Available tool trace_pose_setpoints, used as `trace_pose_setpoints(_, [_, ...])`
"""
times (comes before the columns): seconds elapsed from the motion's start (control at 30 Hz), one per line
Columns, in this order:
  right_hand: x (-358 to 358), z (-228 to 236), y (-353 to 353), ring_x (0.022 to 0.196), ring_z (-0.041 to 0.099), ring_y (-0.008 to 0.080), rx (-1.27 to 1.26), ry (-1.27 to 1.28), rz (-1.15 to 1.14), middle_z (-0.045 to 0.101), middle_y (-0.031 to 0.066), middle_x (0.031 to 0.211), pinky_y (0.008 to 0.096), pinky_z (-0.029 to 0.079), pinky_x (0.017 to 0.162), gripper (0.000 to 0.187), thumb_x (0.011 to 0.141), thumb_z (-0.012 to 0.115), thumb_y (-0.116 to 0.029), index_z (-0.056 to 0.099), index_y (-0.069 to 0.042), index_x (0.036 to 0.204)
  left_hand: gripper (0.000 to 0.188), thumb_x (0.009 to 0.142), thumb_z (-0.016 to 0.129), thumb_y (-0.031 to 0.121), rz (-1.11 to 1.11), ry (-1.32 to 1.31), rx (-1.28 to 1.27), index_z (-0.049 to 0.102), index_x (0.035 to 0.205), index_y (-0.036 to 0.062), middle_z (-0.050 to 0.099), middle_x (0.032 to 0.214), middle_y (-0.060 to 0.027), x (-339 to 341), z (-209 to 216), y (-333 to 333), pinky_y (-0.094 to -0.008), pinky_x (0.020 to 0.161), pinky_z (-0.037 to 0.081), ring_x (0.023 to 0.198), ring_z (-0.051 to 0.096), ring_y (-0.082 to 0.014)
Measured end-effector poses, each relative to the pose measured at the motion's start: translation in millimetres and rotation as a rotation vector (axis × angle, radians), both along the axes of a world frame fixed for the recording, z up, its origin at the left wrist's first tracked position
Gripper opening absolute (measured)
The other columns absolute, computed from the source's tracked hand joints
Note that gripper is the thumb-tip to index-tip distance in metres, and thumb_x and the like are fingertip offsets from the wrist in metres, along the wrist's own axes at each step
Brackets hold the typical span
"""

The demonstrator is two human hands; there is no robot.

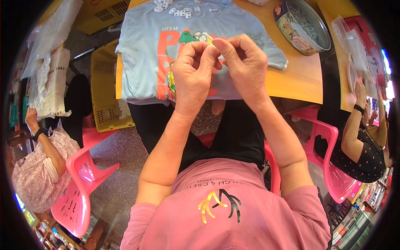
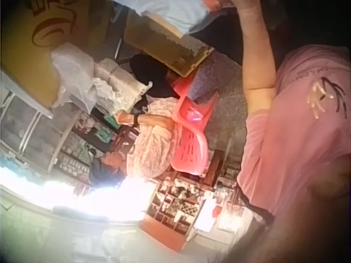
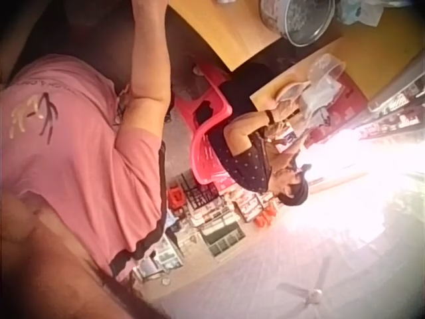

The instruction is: Attaching small white plastic snaps or buttons to a light blue t-shirt at a workstation.

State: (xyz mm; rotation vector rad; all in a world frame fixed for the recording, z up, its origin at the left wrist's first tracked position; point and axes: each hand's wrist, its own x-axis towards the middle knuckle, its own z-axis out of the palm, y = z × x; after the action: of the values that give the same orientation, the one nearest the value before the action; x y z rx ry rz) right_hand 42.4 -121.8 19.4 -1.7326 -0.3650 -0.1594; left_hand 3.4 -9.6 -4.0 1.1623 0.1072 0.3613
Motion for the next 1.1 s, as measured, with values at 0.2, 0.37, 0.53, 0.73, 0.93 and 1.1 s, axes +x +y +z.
trace_pose_setpoints(0.2, [4.9, 10.8, -13.1, 0.065, 0.057, 0.0057, -0.057, 0.091, 0.1, 0.068, 0.0032, 0.082, 0.0218, 0.05, 0.058, 0.025, 0.1, 0.061, -0.02, 0.069, 0.003, 0.097, 0.011, 0.097, 0.063, 0.011, -0.023, 0.026, -0.019, 0.062, 0.097, -0.0003, 0.07, 0.088, -0.0056, -0.8, 4.5, 2.1, -0.0202, 0.061, 0.048, 0.071, 0.062, -0.0072])
trace_pose_setpoints(0.37, [2.7, 12.4, -14.2, 0.065, 0.057, 0.0061, 0.06, 0.226, 0.156, 0.069, 0.0054, 0.084, 0.0222, 0.051, 0.058, 0.028, 0.101, 0.058, -0.02, 0.069, 0.005, 0.102, 0.012, 0.097, 0.062, 0.012, -0.024, 0.045, -0.02, 0.061, 0.098, -0.0002, 0.069, 0.089, -0.0051, -0.4, 6.2, 1.6, -0.0215, 0.063, 0.051, 0.072, 0.063, -0.008])
trace_pose_setpoints(0.53, [14.5, 13.0, -23.8, 0.065, 0.056, 0.0053, 0.0, 0.204, 0.126, 0.067, 0.0017, 0.082, 0.0213, 0.049, 0.058, 0.021, 0.098, 0.062, -0.017, 0.071, 0.003, 0.101, 0.012, 0.098, 0.061, 0.013, -0.03, 0.034, -0.148, 0.06, 0.1, 0.0014, 0.068, 0.09, -0.0038, 2.0, 4.1, 2.9, -0.0224, 0.065, 0.052, 0.075, 0.063, -0.0079])
trace_pose_setpoints(0.73, [21.8, 25.7, -49.3, 0.064, 0.052, 0.0061, -0.468, -0.099, 0.161, 0.06, -0.0005, 0.073, 0.0239, 0.043, 0.058, 0.011, 0.087, 0.073, -0.012, 0.072, -0.005, 0.095, 0.01, 0.099, 0.06, 0.015, -0.033, -0.053, -0.326, 0.058, 0.102, 0.0056, 0.066, 0.093, -0.0021, 2.3, 2.3, 8.2, -0.0209, 0.067, 0.051, 0.078, 0.063, -0.0083])
trace_pose_setpoints(0.93, [15.8, 22.1, -47.4, 0.068, 0.062, 0.024, -0.827, -0.334, 0.19, 0.063, 0.0081, 0.081, 0.0346, 0.048, 0.061, 0.012, 0.084, 0.073, -0.017, 0.07, -0.006, 0.088, 0.009, 0.099, 0.059, 0.015, -0.054, -0.037, -0.311, 0.058, 0.102, 0.0064, 0.066, 0.093, -0.0021, 1.7, 0.6, 10.0, -0.02, 0.067, 0.051, 0.078, 0.064, -0.0086])
trace_pose_setpoints(1.1, [13.9, 20.2, -37.2, 0.078, 0.064, 0.0333, -0.873, -0.405, 0.247, 0.063, 0.0101, 0.085, 0.0414, 0.05, 0.065, 0.012, 0.083, 0.07, -0.013, 0.066, -0.006, 0.091, 0.01, 0.1, 0.059, 0.014, -0.056, -0.059, -0.236, 0.058, 0.102, 0.004, 0.067, 0.093, -0.0039, 0.8, -1.7, 7.5, -0.0219, 0.068, 0.052, 0.078, 0.064, -0.0096])
